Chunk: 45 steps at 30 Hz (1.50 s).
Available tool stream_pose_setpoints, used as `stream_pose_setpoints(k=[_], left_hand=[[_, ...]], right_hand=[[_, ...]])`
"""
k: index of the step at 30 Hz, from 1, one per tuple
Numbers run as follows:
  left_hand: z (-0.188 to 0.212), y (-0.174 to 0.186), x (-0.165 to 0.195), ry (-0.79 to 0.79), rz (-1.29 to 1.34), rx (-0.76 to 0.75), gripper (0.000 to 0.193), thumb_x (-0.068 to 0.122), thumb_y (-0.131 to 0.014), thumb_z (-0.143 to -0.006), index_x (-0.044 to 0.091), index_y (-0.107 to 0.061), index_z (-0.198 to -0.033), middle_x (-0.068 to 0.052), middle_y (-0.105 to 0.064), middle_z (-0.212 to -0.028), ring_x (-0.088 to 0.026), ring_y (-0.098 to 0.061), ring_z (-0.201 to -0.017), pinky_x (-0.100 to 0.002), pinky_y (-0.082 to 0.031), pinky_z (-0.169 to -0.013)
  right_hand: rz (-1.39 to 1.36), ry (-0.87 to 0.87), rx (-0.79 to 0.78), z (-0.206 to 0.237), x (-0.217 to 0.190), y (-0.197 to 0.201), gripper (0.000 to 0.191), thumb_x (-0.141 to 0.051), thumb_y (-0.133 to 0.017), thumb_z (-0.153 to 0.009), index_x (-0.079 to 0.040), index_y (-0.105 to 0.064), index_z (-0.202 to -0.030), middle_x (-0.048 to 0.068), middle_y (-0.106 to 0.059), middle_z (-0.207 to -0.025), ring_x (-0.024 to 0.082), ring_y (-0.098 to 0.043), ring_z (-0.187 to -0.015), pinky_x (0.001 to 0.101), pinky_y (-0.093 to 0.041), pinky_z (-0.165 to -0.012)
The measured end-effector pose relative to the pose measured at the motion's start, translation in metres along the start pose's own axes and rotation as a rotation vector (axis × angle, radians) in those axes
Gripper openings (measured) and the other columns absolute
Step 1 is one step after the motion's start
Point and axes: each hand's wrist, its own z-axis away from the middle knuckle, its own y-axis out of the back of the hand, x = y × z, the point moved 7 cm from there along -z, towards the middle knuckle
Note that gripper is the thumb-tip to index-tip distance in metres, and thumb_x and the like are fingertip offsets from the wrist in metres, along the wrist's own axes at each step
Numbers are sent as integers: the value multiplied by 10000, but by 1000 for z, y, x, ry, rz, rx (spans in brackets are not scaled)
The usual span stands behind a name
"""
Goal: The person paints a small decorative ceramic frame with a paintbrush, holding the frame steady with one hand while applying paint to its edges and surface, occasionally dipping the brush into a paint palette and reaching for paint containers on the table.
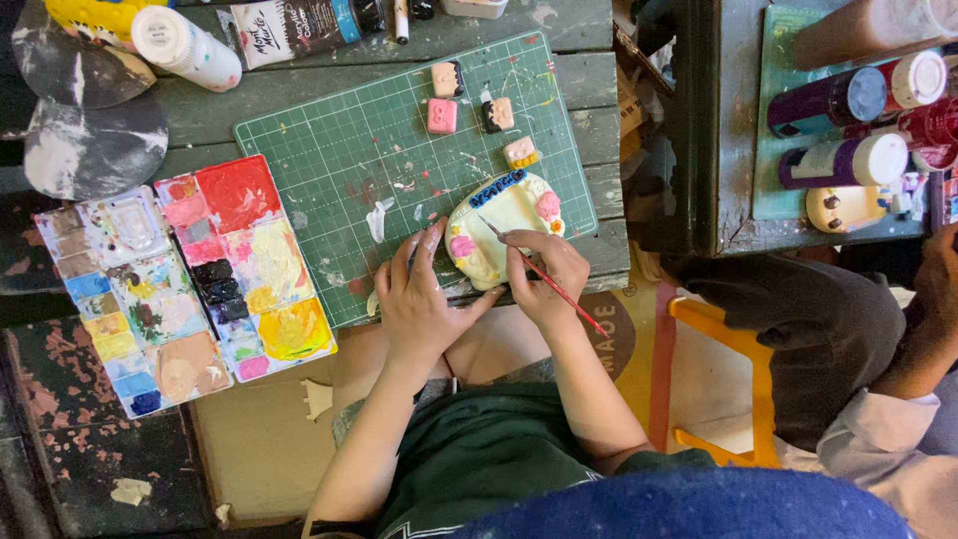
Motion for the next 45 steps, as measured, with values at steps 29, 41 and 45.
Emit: stream_pose_setpoints(k=[29,41,45], left_hand=[[-1,0,-1,7,-10,-7,1044,645,-872,-711,66,-450,-1471,-69,-583,-1459,-267,-563,-1277,-439,-402,-1000],[0,0,-1,5,-18,1,1038,653,-861,-720,66,-450,-1470,-69,-587,-1462,-262,-566,-1284,-434,-400,-1014],[0,0,-1,1,-20,9,1032,655,-864,-728,64,-456,-1468,-67,-591,-1452,-259,-567,-1283,-431,-401,-1005]], right_hand=[[0,-89,17,-1,5,-1,120,29,-724,-922,-49,-709,-1012,82,-771,-1006,180,-762,-858,273,-590,-742],[-32,-118,21,3,12,-1,120,23,-723,-917,-54,-706,-1008,71,-781,-972,108,-695,-698,226,-517,-622],[-21,-106,24,1,10,-1,121,23,-738,-902,-50,-709,-994,78,-783,-950,113,-686,-676,234,-516,-621]])
